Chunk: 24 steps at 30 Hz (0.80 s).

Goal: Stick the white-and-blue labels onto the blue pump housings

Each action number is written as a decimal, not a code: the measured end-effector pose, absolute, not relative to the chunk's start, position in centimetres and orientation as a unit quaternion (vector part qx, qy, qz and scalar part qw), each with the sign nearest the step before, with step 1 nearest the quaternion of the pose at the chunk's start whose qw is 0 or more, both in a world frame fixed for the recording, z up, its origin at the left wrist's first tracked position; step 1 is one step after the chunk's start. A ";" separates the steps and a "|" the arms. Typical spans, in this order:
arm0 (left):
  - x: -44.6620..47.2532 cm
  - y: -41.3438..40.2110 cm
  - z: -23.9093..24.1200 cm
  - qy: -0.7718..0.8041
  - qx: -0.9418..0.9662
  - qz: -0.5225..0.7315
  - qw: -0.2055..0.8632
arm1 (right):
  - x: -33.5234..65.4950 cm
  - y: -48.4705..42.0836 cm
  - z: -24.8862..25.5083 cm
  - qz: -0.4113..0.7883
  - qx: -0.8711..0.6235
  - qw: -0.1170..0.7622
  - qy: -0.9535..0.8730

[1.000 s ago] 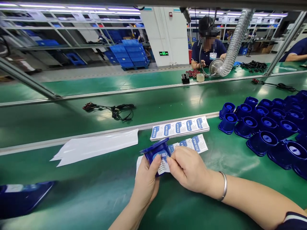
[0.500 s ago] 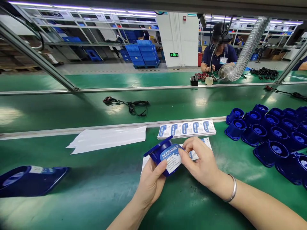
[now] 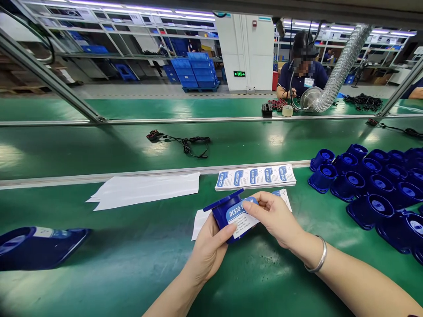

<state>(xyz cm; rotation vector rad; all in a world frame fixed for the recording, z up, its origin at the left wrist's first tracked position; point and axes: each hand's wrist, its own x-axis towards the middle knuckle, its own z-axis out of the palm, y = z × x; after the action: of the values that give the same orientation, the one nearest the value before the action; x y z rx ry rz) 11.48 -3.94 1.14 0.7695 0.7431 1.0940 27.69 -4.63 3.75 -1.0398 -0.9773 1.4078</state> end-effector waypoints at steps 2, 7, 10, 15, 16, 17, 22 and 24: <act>11.5 -4.0 1.2 0.343 0.351 0.494 0.718 | 27.7 -4.5 3.7 0.589 -0.441 0.540 -0.409; 11.4 -3.9 1.2 0.345 0.360 0.461 0.734 | 28.0 -4.7 3.4 0.492 -0.481 0.545 -0.479; 11.5 -3.6 1.2 0.348 0.356 0.455 0.738 | 28.1 -5.2 3.4 0.348 -0.512 0.532 -0.577; 11.6 -3.3 0.9 0.351 0.379 0.451 0.728 | 27.9 -5.9 3.6 0.211 -0.497 0.535 -0.650; 11.5 -3.2 0.8 0.350 0.385 0.450 0.726 | 27.8 -5.9 3.7 0.193 -0.490 0.539 -0.657; 11.5 -3.2 0.7 0.347 0.389 0.449 0.726 | 27.7 -6.0 3.7 0.179 -0.485 0.542 -0.663; 11.4 -3.2 0.7 0.341 0.389 0.443 0.732 | 27.5 -6.2 4.1 0.146 -0.473 0.553 -0.671; 11.4 -3.2 0.7 0.341 0.388 0.441 0.734 | 27.5 -6.3 4.3 0.138 -0.465 0.557 -0.674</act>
<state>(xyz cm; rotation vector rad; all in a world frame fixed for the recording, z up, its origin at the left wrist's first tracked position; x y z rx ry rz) 11.43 -3.16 0.72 0.8534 0.7488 0.9702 27.46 -6.27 4.26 -1.0971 -1.5917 0.3250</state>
